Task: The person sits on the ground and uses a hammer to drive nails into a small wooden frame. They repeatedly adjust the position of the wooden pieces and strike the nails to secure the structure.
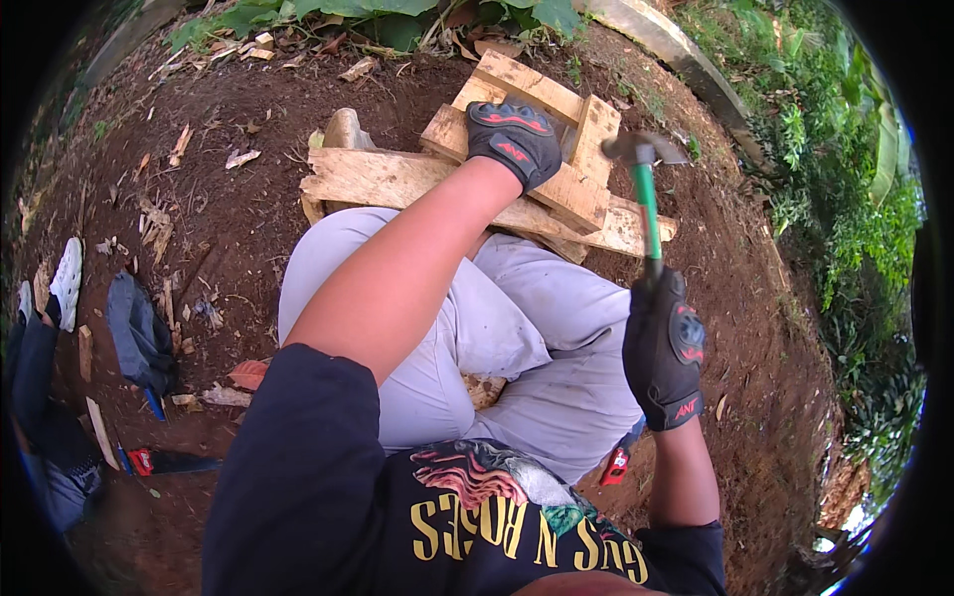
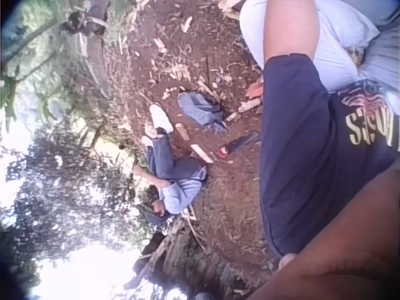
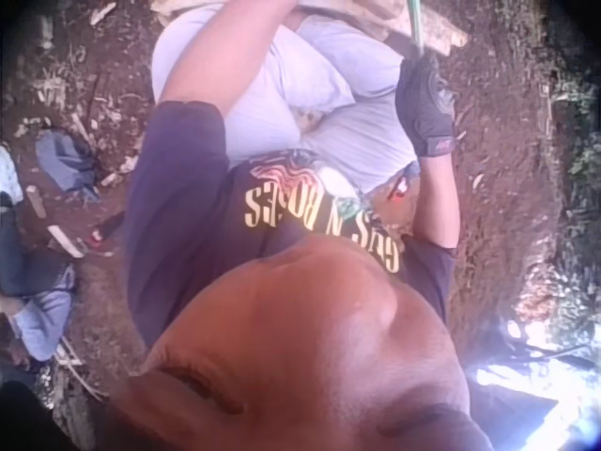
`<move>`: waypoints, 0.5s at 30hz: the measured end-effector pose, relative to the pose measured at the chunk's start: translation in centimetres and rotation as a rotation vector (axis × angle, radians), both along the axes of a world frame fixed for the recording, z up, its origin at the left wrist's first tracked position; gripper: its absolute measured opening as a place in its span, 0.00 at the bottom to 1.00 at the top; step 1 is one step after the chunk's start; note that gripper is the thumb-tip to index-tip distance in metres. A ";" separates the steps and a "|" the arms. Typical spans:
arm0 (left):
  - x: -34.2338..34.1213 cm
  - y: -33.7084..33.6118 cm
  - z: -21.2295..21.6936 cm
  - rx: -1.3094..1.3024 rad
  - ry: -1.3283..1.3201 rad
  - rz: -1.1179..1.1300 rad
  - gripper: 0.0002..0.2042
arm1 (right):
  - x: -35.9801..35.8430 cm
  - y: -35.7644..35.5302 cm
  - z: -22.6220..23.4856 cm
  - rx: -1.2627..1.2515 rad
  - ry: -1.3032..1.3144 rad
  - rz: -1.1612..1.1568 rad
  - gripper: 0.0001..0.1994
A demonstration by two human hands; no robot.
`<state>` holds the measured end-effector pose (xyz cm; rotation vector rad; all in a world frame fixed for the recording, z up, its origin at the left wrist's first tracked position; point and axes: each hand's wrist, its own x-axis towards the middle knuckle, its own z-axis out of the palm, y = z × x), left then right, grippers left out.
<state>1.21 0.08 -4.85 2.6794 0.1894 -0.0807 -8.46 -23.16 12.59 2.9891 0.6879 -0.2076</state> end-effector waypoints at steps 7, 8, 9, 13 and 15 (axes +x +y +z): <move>-0.1 1.1 0.5 -0.059 0.063 0.008 0.17 | 2.2 3.4 8.0 0.769 -0.018 -0.280 0.15; -0.1 1.0 0.8 -0.057 0.079 -0.005 0.17 | 1.9 3.8 7.4 0.856 -0.095 -0.339 0.14; 0.1 0.8 0.7 -0.052 0.074 0.004 0.17 | 1.6 3.9 5.9 0.942 -0.173 -0.396 0.14; 0.7 0.5 0.8 -0.036 0.069 -0.008 0.17 | 0.0 0.4 -0.4 0.065 -0.036 0.118 0.12; 0.1 0.0 0.8 -0.015 0.017 0.029 0.18 | -0.1 -0.4 1.1 0.038 0.182 0.111 0.12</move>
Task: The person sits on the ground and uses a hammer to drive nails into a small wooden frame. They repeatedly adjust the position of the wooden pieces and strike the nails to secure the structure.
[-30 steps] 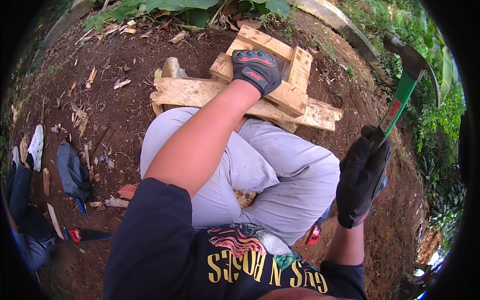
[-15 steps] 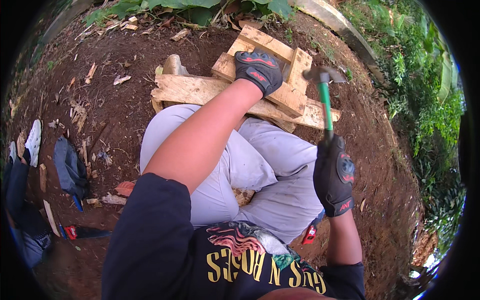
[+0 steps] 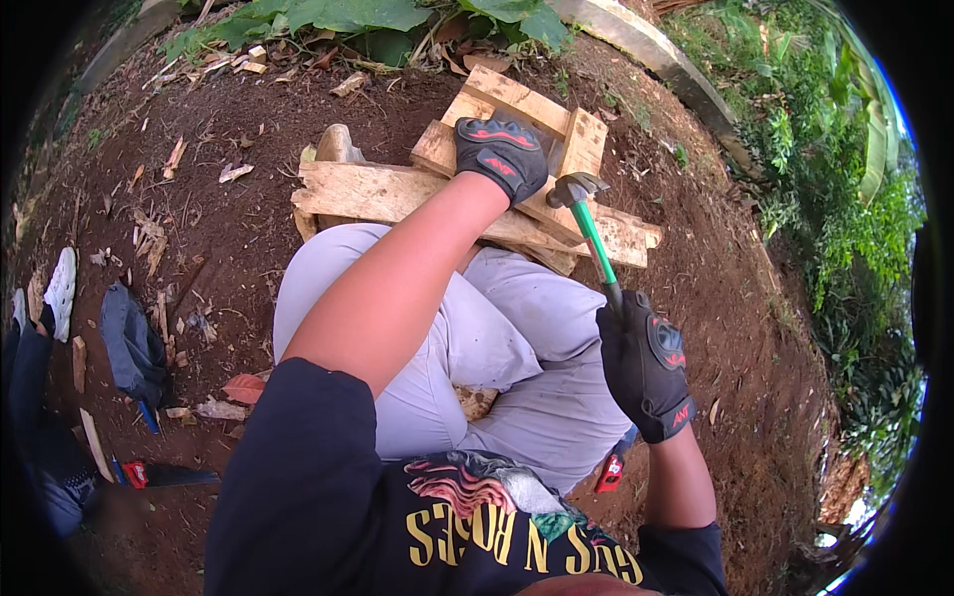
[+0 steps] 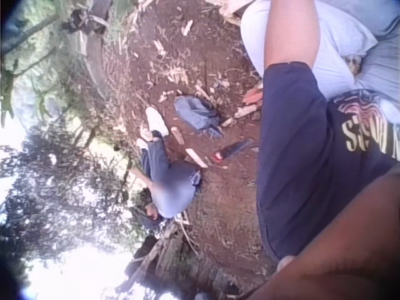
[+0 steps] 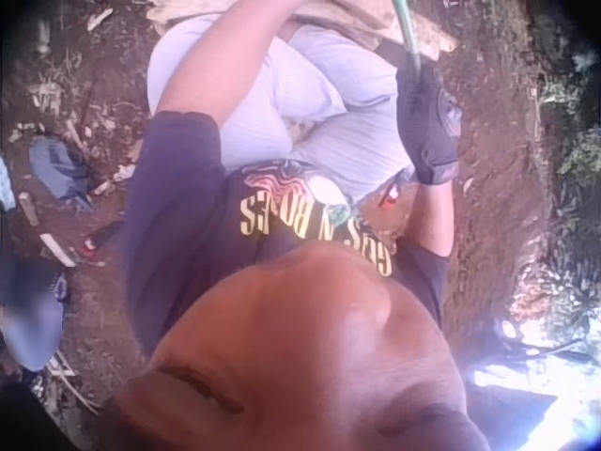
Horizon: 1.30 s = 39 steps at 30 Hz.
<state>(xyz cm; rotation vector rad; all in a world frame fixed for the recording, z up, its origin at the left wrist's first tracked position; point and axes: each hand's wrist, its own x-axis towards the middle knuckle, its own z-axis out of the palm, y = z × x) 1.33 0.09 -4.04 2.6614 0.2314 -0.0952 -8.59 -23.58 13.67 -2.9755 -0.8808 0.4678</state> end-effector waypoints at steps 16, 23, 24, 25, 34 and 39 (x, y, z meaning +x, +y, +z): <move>-0.1 1.5 -0.3 -0.019 0.040 -0.012 0.18 | 1.2 5.1 6.5 0.432 -0.110 -0.456 0.15; 0.1 -0.1 0.1 -0.024 0.079 -0.101 0.18 | 0.2 1.5 -2.2 -0.038 -0.005 0.084 0.13; 0.0 -0.3 0.1 -0.029 0.077 -0.092 0.18 | 0.6 0.4 -0.2 -0.084 0.092 0.005 0.13; 0.5 0.5 -0.3 -0.024 0.083 -0.040 0.18 | 1.7 2.2 3.7 -0.073 0.121 -0.105 0.11; 0.5 0.1 -0.4 -0.028 0.023 -0.030 0.17 | 0.3 -0.2 -1.5 0.099 -0.106 -0.113 0.11; -0.2 1.0 -0.4 -0.020 0.075 -0.033 0.17 | 2.0 4.8 7.5 0.178 0.052 -0.429 0.17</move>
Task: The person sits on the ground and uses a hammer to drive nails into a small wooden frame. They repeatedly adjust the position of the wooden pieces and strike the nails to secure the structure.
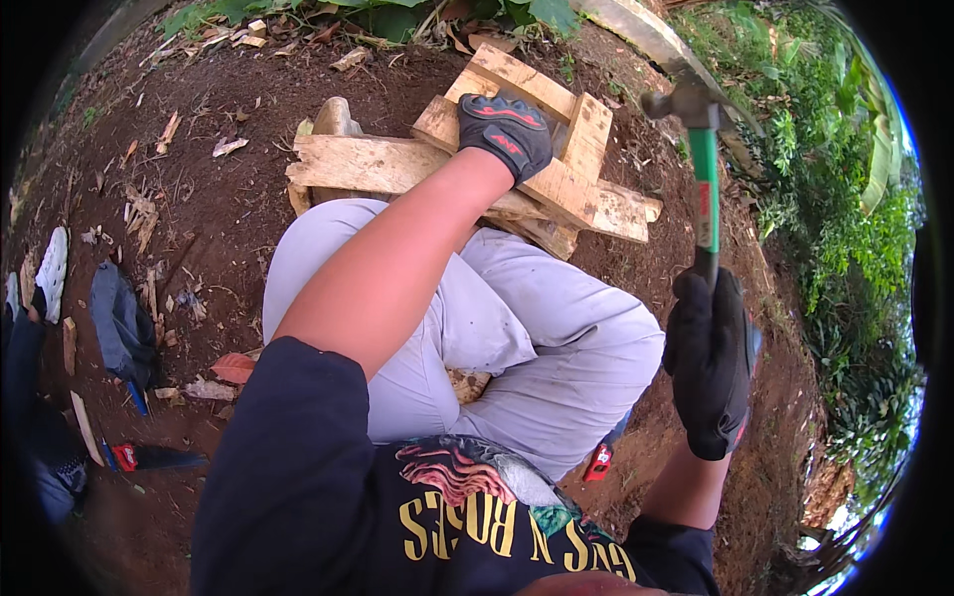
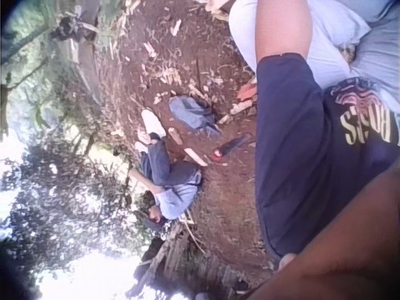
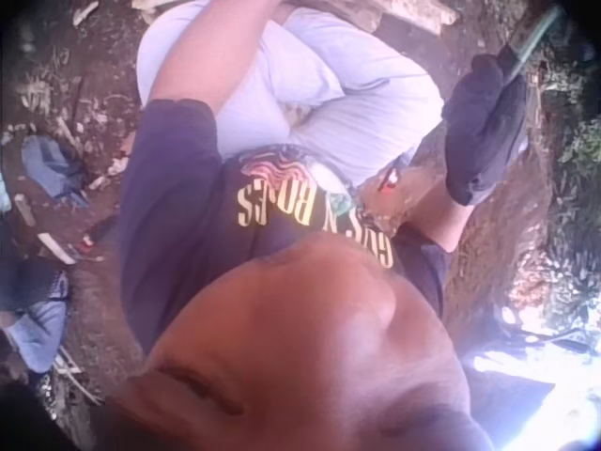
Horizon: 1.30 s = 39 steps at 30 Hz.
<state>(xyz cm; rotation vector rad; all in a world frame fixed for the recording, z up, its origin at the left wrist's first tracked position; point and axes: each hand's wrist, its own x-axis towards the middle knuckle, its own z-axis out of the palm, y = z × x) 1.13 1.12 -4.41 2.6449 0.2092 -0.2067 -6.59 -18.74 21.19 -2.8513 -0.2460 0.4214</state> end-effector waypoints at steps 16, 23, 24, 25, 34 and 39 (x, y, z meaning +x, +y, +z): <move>-0.2 0.0 -0.5 0.032 -0.084 -0.008 0.16 | 1.2 -1.3 -1.2 0.235 -0.239 -0.174 0.19; 0.5 -0.6 0.2 0.058 -0.026 -0.059 0.18 | -1.9 -5.8 -9.5 -0.219 0.038 0.252 0.12; 0.5 -0.5 1.3 0.052 0.023 -0.054 0.20 | -1.9 -6.3 -8.3 -0.121 0.018 0.224 0.13; 0.4 -0.3 1.7 0.088 0.043 -0.061 0.21 | -2.5 -7.2 -7.5 -0.082 0.032 0.140 0.14; -0.6 -1.9 4.2 0.028 -0.141 0.001 0.30 | -16.6 -26.1 -8.6 0.011 -0.149 -0.591 0.21; -2.4 -1.2 2.3 0.238 -0.138 -0.189 0.29 | -25.5 -34.3 -18.0 -0.160 -0.177 -0.780 0.22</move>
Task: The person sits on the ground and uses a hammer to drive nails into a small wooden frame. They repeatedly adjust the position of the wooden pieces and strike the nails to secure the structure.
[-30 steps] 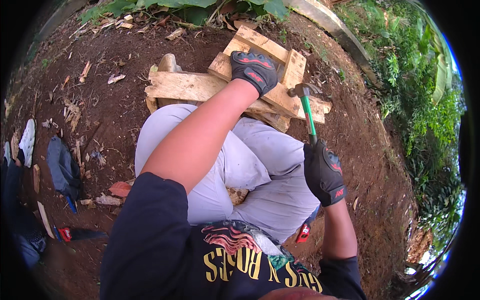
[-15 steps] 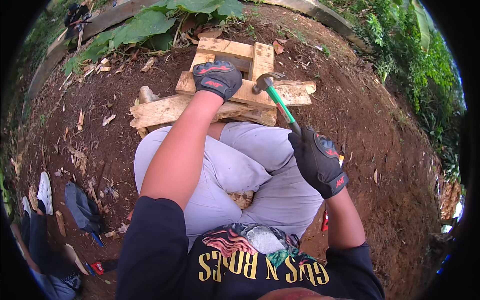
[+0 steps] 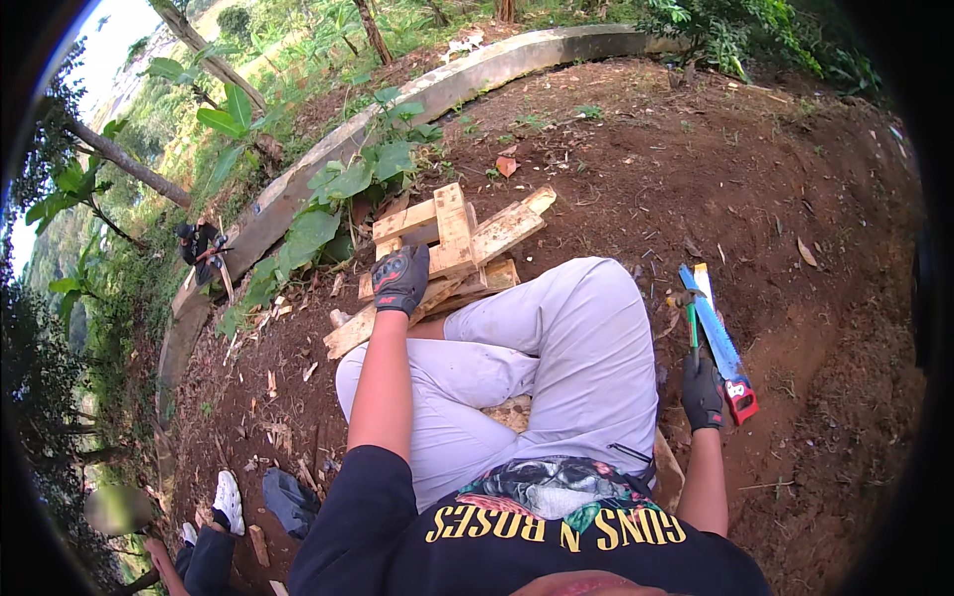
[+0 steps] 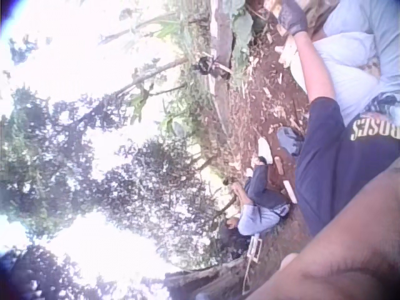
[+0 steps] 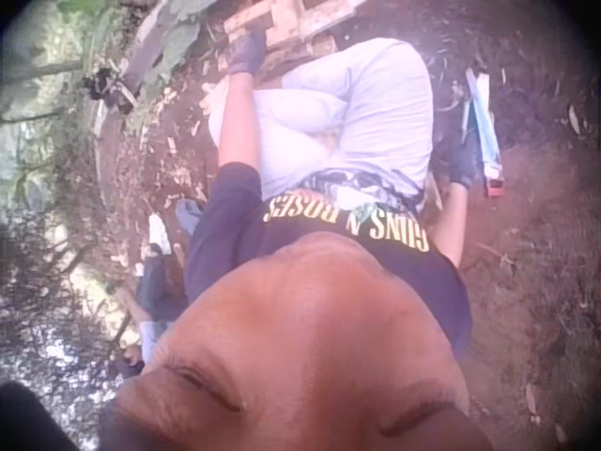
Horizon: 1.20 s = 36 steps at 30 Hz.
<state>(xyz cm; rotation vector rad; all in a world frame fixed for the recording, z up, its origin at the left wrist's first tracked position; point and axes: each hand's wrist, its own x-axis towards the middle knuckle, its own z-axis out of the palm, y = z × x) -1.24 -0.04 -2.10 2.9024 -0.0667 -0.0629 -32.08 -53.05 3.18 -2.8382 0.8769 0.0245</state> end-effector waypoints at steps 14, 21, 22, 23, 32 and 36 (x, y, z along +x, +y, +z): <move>-1.6 2.4 0.4 -0.163 0.063 -0.078 0.28 | -2.2 0.6 -0.6 0.244 0.458 0.013 0.25; -8.6 2.5 6.9 -0.121 0.110 0.043 0.26 | 8.0 -6.1 -1.9 -0.018 0.122 0.240 0.18; -10.0 2.4 7.2 -0.122 0.078 0.101 0.26 | 9.8 -6.8 -3.3 0.010 0.104 0.207 0.17; -11.5 2.2 7.2 -0.124 0.044 0.162 0.25 | 11.8 -7.4 -5.0 0.037 0.086 0.176 0.16; -12.5 1.9 3.9 -0.113 -0.128 0.255 0.21 | 20.3 -8.6 -11.9 0.058 0.053 0.263 0.16; -12.1 2.2 3.3 -0.031 -0.133 0.272 0.23 | 21.9 -7.3 -11.3 0.147 0.047 0.227 0.18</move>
